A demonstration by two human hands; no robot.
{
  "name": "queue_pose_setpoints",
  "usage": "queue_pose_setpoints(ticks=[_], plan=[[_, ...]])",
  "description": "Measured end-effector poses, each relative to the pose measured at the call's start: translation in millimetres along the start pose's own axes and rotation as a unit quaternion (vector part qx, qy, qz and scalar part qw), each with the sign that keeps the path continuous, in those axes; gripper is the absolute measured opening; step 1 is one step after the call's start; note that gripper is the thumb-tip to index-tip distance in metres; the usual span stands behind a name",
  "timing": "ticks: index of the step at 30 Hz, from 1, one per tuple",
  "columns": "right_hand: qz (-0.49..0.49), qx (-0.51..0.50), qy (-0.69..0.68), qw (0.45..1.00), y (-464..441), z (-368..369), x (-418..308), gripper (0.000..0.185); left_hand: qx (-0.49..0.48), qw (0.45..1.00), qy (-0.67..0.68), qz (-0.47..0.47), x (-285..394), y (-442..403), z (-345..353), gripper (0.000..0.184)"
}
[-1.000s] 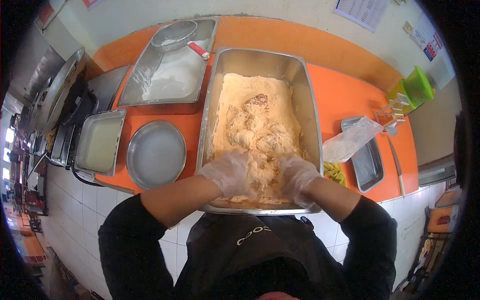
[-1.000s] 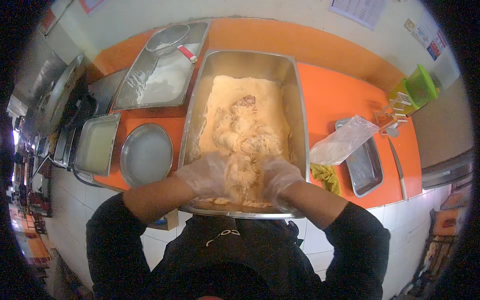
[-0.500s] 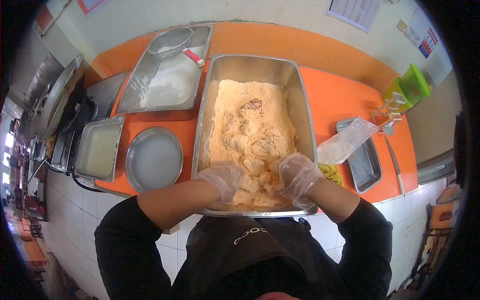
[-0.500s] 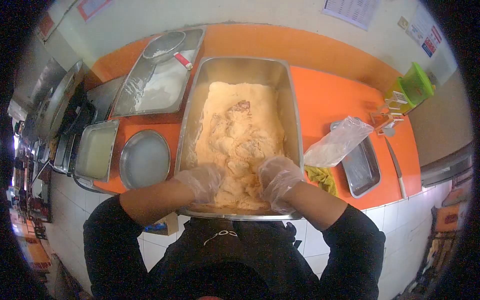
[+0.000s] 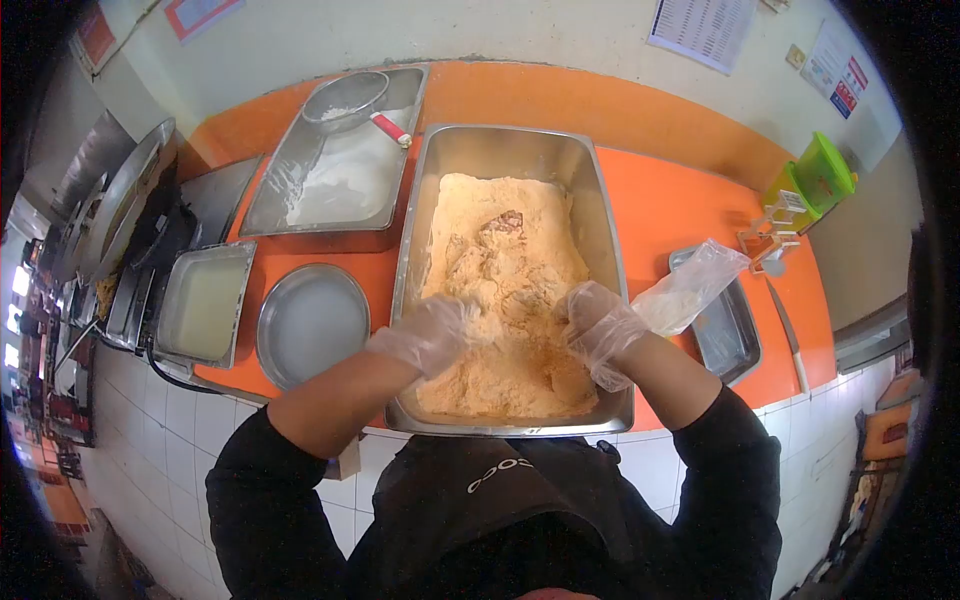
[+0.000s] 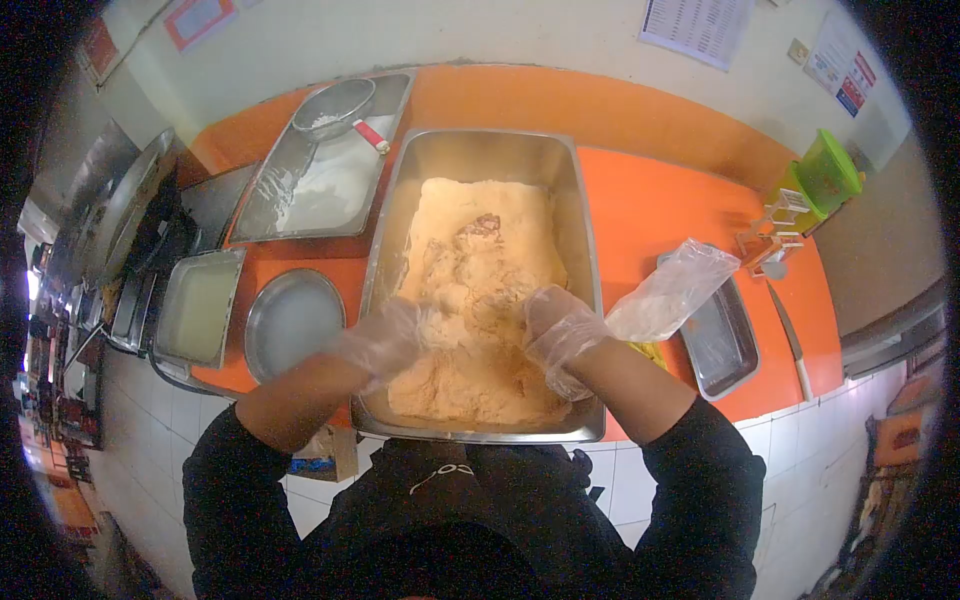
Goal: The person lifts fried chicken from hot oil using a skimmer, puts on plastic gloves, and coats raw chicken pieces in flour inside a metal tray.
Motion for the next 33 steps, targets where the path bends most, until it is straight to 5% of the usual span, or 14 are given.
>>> queue_pose_setpoints(ticks=[8,11,14,16,17,23,26,28,30,33], plan=[[0.029,0.004,-0.025,0.999,-8,11,18,0.014,-0.021,0.988,-0.129,-0.081,-1,-6,-34,0.048],[-0.081,-0.057,0.227,0.969,-15,81,32,0.016,-0.029,0.987,-0.144,-0.07,-23,-24,-29,0.046],[-0.141,-0.175,0.338,0.914,3,77,7,0.015,-0.021,0.994,-0.091,-0.062,-25,-27,-29,0.041],[-0.074,-0.072,0.181,0.978,12,21,-13,0.015,0.021,0.996,0.047,-0.079,-7,-7,-39,0.04],[-0.039,-0.017,0.1,0.994,13,-2,-13,0.015,0.033,0.997,-0.003,-0.071,-3,-8,-42,0.04],[-0.035,-0.105,0.183,0.977,-23,33,21,0.02,0.037,0.987,-0.152,0.017,25,-20,-46,0.039],[-0.036,-0.017,0.058,0.998,-71,3,44,0.022,0.087,0.984,-0.144,0.055,49,-21,-80,0.042],[0.001,0.058,0.116,0.992,-82,-47,36,0.026,0.102,0.961,-0.253,0.038,62,-49,-106,0.036],[0.009,0.302,0.017,0.953,-68,-114,25,0.03,0.156,0.934,-0.317,0.059,59,-81,-125,0.035],[0.065,0.19,0.044,0.979,-66,-109,17,0.036,0.258,0.924,-0.273,0.075,66,-86,-149,0.023]])
Point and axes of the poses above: each hand's wrist, its own y-axis away from the middle knuckle, its own z-axis out of the palm, x = y × z, the point moved 10 cm from there along -y, towards the middle knuckle
